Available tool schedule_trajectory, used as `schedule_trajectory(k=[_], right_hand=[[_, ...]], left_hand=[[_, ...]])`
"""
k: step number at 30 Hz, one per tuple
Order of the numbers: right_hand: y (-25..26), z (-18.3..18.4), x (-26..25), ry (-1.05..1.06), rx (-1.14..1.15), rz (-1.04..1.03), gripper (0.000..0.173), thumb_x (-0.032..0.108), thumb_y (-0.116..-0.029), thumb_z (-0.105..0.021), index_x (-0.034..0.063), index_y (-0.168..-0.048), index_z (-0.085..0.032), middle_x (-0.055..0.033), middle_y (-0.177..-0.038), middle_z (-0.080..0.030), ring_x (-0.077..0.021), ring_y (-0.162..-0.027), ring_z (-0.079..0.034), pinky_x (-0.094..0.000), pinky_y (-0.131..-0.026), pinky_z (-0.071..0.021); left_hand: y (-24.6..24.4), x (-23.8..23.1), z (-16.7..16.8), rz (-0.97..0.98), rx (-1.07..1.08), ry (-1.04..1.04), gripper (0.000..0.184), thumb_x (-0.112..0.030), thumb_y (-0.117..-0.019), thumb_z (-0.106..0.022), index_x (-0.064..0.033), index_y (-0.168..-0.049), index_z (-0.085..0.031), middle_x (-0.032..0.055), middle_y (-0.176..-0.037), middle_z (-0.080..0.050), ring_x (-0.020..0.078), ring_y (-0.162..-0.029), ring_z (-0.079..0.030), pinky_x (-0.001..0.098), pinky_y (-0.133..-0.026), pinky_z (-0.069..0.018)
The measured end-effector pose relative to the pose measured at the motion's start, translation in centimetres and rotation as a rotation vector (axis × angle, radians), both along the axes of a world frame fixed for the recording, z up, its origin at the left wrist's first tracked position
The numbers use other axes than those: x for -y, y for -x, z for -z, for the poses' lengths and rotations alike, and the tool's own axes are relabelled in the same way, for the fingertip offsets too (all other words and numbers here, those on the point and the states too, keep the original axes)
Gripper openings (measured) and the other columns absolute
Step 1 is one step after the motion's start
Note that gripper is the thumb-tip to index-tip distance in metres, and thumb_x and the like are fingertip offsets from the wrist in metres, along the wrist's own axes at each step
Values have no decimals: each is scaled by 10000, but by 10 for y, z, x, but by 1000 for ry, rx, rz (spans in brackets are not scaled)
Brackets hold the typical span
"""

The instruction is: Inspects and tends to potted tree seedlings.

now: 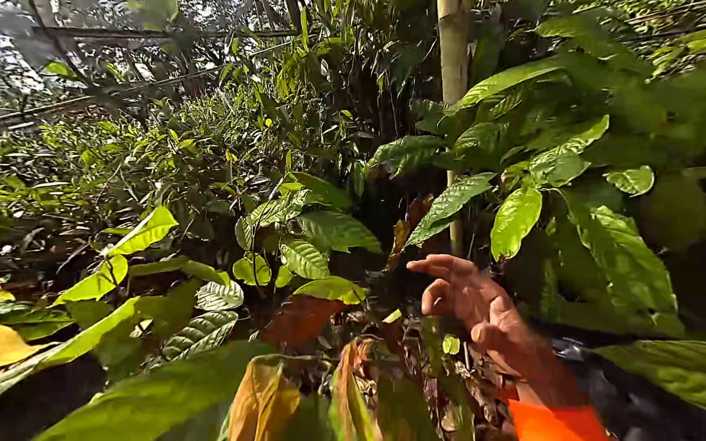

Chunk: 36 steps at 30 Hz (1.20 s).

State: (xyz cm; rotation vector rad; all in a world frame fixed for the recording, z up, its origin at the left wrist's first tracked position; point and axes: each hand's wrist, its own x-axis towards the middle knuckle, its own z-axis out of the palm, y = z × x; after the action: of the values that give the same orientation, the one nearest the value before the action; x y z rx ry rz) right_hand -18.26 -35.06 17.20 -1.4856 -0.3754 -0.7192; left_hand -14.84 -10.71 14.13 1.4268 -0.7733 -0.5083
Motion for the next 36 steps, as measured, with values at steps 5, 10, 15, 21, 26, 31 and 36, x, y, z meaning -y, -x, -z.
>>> schedule_trajectory(k=[5,10,15,21,26,31,36], right_hand=[[2,20,-13,130,-298,-39,797,362,-793,-863,8,-1422,-524,-28,-1306,-664,-78,-1098,-648,-262,-919,-561],[10,57,-19,122,-346,1,670,261,-831,-842,38,-1400,-567,-7,-1233,-672,-29,-1064,-648,-232,-924,-563],[12,70,-23,184,-433,58,407,134,-862,-796,39,-1243,-688,-4,-1197,-709,4,-1049,-654,-211,-941,-557],[18,85,-21,221,-595,105,193,108,-862,-790,46,-1042,-759,17,-1016,-731,42,-897,-626,-146,-839,-519],[19,105,-26,150,-700,45,116,60,-889,-683,7,-970,-749,-3,-933,-717,11,-859,-649,-191,-811,-555],[18,117,-32,110,-756,52,92,114,-913,-719,26,-893,-740,50,-878,-698,69,-817,-610,-135,-776,-522],[19,120,-24,179,-555,146,138,61,-929,-638,-3,-982,-748,-19,-1068,-712,22,-984,-641,-156,-888,-539]], left_hand=[[-12,6,83,73,63,56,212,-12,-844,-759,60,-1032,-693,-25,-929,-754,-6,-897,-704,249,-873,-597],[-11,1,103,76,-5,-32,184,-17,-851,-771,36,-1009,-692,-34,-903,-750,-9,-858,-701,246,-840,-603],[-11,-4,129,60,68,-166,262,-41,-844,-778,106,-1042,-690,95,-901,-753,78,-854,-722,301,-850,-605],[-10,-12,148,62,38,-257,276,-40,-844,-771,115,-1057,-689,135,-911,-744,140,-860,-723,351,-857,-599],[-5,-14,170,25,-24,-107,242,-29,-836,-765,93,-1028,-682,41,-894,-754,11,-846,-709,244,-829,-602],[-8,-12,171,-26,-64,-184,239,-46,-825,-772,104,-990,-687,71,-863,-738,33,-816,-701,247,-810,-593],[-10,-12,177,1,-116,-145,201,-45,-826,-785,64,-971,-699,25,-860,-743,15,-806,-702,235,-800,-602]])
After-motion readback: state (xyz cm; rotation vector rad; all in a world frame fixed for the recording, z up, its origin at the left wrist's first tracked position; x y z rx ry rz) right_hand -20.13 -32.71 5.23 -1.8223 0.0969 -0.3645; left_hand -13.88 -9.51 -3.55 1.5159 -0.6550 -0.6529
